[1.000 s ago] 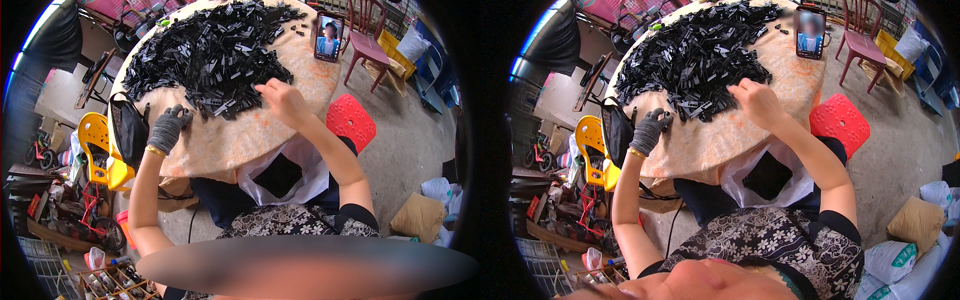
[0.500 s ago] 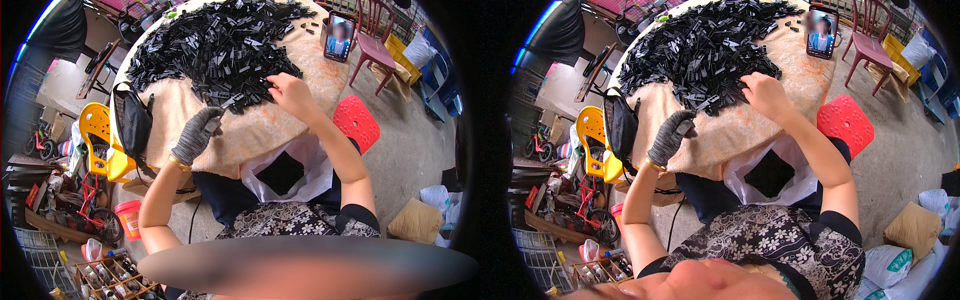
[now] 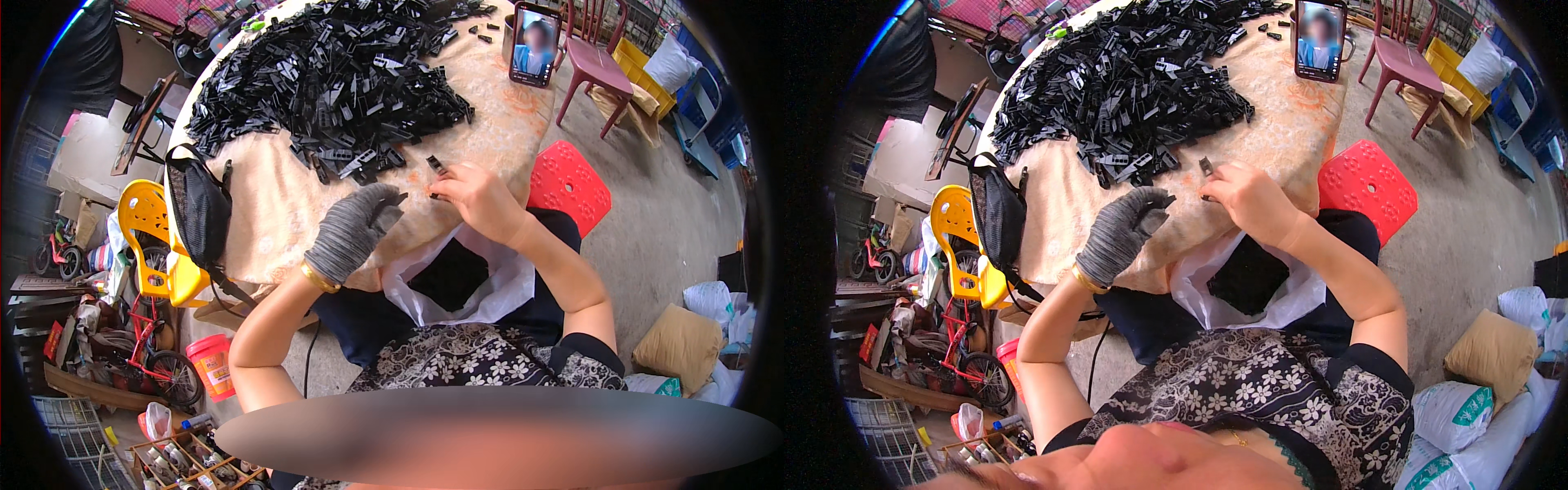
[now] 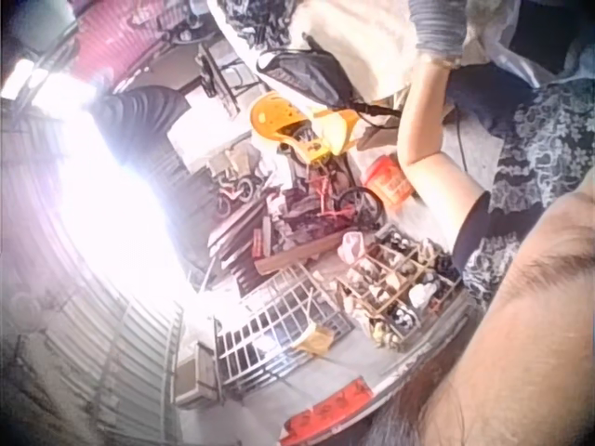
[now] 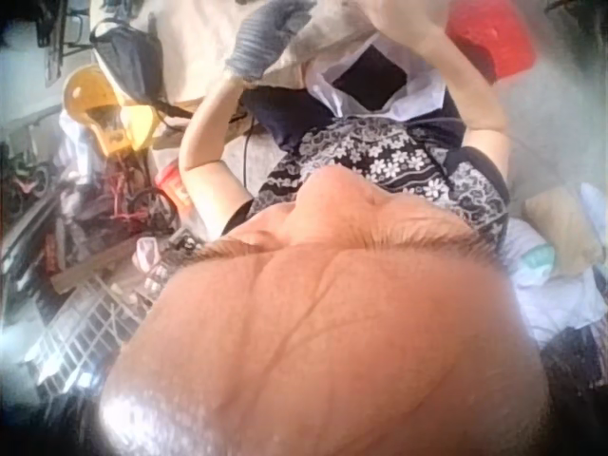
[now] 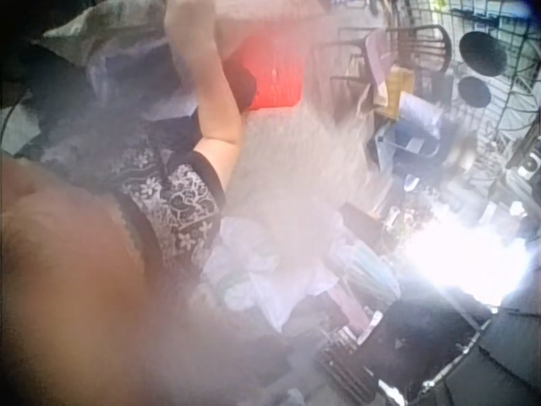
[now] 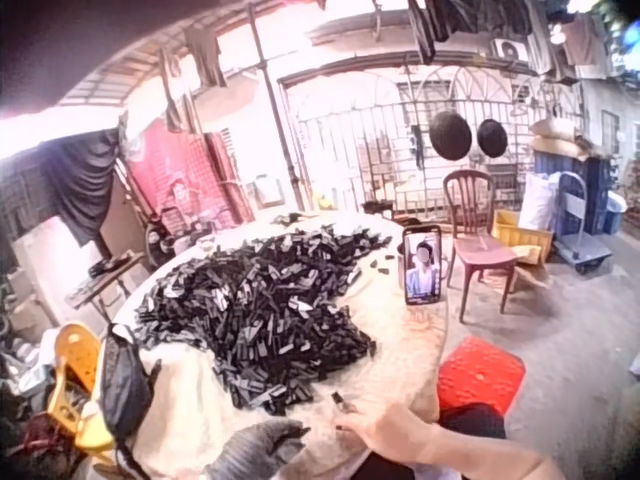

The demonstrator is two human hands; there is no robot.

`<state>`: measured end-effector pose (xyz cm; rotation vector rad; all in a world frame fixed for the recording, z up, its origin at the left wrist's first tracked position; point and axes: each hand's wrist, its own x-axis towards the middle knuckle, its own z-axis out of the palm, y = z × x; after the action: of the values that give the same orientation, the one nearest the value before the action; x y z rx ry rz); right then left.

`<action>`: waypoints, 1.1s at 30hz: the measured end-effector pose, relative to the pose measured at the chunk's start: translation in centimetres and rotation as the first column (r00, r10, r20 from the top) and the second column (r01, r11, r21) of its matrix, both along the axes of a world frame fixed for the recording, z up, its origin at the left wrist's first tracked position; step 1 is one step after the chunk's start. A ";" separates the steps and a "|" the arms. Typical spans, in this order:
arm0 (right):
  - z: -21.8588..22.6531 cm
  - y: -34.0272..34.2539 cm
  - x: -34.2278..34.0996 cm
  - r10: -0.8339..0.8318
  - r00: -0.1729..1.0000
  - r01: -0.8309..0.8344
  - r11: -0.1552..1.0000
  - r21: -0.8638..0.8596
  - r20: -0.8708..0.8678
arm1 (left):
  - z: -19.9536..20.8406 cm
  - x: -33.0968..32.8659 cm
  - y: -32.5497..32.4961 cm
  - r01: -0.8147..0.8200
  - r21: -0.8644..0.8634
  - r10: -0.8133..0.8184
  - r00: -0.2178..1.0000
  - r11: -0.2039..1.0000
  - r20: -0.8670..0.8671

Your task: The person assembles small black plastic components by hand.

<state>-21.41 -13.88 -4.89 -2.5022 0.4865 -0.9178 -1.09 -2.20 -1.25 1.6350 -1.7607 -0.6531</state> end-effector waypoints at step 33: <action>0.5 1.0 -1.4 0.125 0.988 -0.134 0.986 0.101 0.088 | 0.4 -1.7 0.2 0.181 -0.034 -0.148 0.885 0.983 0.442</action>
<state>-22.79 -12.89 -4.41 -2.3593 0.3335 -0.9140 -2.80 -1.96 -0.88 1.6852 -2.2364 -0.2952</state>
